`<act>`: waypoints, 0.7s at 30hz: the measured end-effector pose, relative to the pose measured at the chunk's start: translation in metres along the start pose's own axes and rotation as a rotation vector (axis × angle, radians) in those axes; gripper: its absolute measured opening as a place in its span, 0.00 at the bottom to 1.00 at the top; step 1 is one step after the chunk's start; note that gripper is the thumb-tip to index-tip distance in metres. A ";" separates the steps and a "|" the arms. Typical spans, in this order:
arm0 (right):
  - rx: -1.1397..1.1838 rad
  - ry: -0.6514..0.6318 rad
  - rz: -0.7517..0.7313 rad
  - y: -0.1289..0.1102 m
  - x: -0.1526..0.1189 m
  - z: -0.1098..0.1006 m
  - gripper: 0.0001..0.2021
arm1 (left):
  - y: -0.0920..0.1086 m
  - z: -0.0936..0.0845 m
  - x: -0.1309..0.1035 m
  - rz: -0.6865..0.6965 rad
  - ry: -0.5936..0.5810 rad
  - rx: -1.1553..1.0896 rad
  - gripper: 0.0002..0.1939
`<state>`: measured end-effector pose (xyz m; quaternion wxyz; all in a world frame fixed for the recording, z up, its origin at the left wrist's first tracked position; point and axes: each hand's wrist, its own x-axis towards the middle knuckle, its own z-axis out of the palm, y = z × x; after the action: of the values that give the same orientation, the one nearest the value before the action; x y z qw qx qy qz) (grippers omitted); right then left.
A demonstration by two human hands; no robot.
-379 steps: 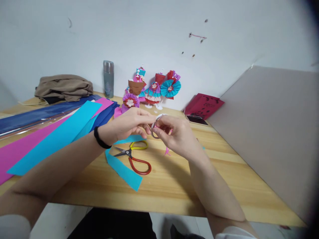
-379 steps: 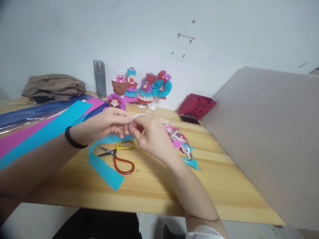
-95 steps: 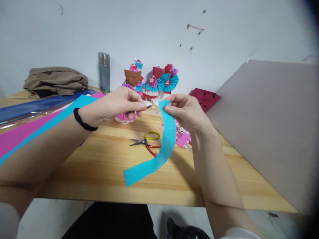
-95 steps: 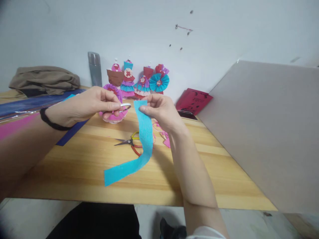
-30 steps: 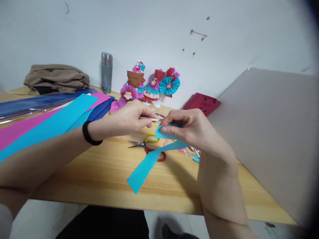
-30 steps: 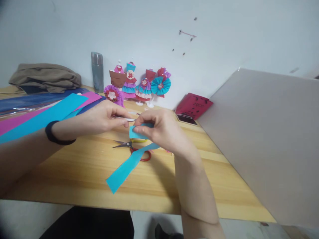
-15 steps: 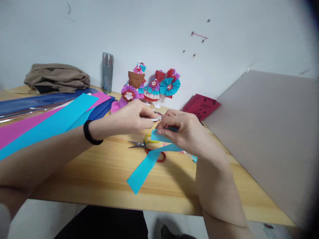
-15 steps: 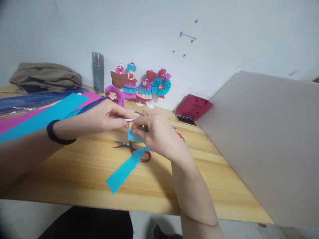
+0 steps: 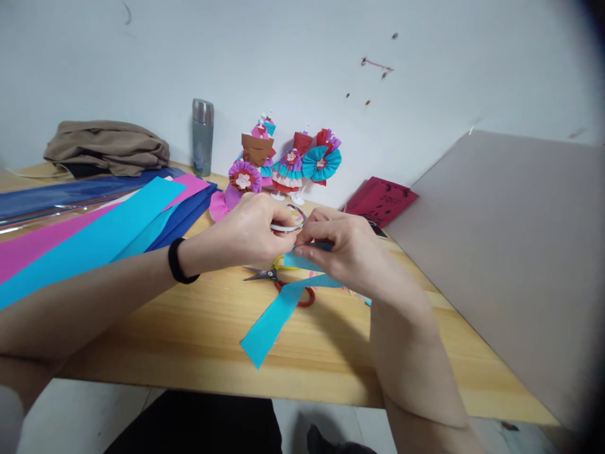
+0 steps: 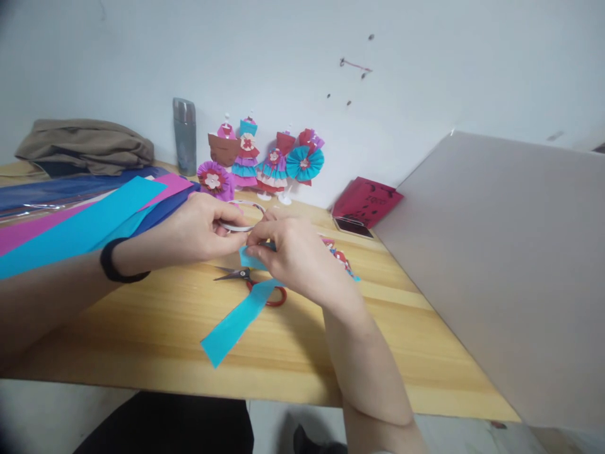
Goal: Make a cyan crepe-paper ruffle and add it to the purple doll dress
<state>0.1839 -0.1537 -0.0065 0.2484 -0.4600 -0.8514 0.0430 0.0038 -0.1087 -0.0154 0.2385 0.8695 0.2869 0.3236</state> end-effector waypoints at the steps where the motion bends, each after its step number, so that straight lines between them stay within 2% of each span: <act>1: 0.001 -0.003 0.000 0.000 0.000 0.000 0.08 | -0.001 0.000 -0.001 0.017 0.014 0.004 0.15; 6: 0.008 -0.023 0.009 -0.002 0.000 -0.001 0.09 | -0.002 0.001 -0.002 0.057 0.025 0.009 0.15; 12: -0.026 -0.015 0.006 0.000 0.001 0.000 0.09 | 0.000 0.000 -0.001 0.042 -0.008 0.008 0.15; 21: -0.003 -0.018 0.014 -0.002 0.001 0.001 0.08 | -0.002 0.001 -0.001 0.016 0.003 -0.043 0.17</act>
<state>0.1815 -0.1540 -0.0066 0.2398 -0.4659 -0.8504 0.0474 0.0031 -0.1076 -0.0175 0.2543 0.8659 0.2734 0.3329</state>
